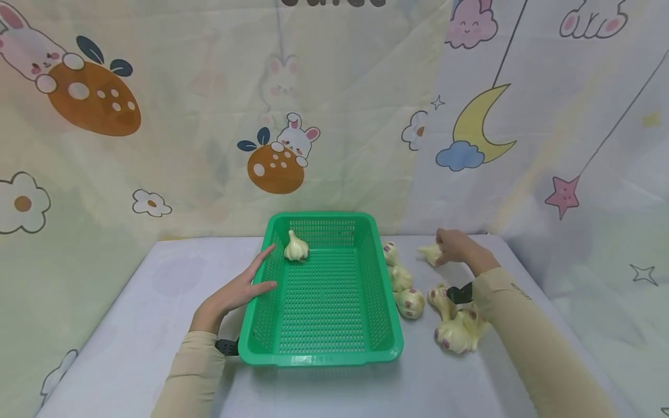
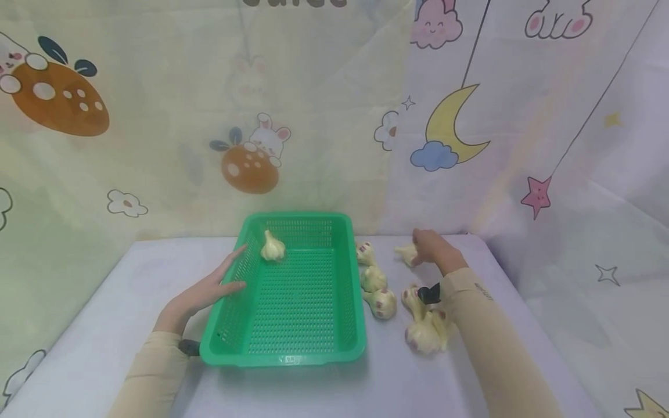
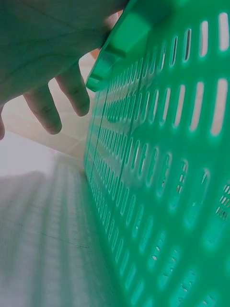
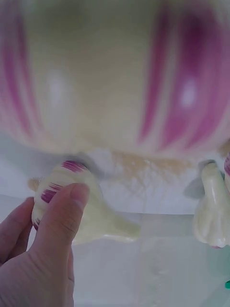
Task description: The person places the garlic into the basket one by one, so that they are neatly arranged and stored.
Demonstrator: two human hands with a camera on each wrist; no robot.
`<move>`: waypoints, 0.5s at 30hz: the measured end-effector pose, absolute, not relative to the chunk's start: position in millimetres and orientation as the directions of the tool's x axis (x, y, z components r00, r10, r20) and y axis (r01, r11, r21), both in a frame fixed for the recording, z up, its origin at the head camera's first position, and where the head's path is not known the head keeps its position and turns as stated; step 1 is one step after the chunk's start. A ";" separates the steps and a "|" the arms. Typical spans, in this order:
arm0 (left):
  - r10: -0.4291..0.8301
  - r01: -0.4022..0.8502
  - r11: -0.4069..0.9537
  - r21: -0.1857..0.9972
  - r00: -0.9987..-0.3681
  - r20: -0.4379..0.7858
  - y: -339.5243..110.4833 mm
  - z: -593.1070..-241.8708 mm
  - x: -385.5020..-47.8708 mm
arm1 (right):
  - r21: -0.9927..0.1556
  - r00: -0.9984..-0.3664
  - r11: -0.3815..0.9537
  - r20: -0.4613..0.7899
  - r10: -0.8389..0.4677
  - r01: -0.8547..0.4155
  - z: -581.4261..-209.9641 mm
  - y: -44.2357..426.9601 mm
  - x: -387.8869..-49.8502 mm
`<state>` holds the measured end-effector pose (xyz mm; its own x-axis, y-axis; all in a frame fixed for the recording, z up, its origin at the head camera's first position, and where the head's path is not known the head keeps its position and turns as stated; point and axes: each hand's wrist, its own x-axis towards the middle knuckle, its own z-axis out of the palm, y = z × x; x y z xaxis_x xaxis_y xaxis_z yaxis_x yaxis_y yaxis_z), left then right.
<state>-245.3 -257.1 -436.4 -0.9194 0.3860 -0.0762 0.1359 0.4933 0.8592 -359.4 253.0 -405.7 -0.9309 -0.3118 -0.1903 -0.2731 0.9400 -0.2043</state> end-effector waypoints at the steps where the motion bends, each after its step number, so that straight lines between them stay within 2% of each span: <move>1: 0.389 0.138 0.492 0.860 -0.918 -0.076 -257.0 -436.1 -245.0 | -0.202 -0.931 0.943 -0.200 -0.305 -0.265 -405.6 253.0 -359.6; 7: 0.387 0.133 0.498 0.857 -0.919 -0.082 -256.5 -434.8 -244.1 | -0.192 -0.942 0.959 -0.221 -0.251 -0.211 -406.0 254.5 -359.0; 15: 0.384 0.132 0.500 0.856 -0.920 -0.082 -256.4 -434.6 -243.7 | -0.154 -0.938 0.953 -0.192 -0.289 -0.262 -405.9 257.6 -360.3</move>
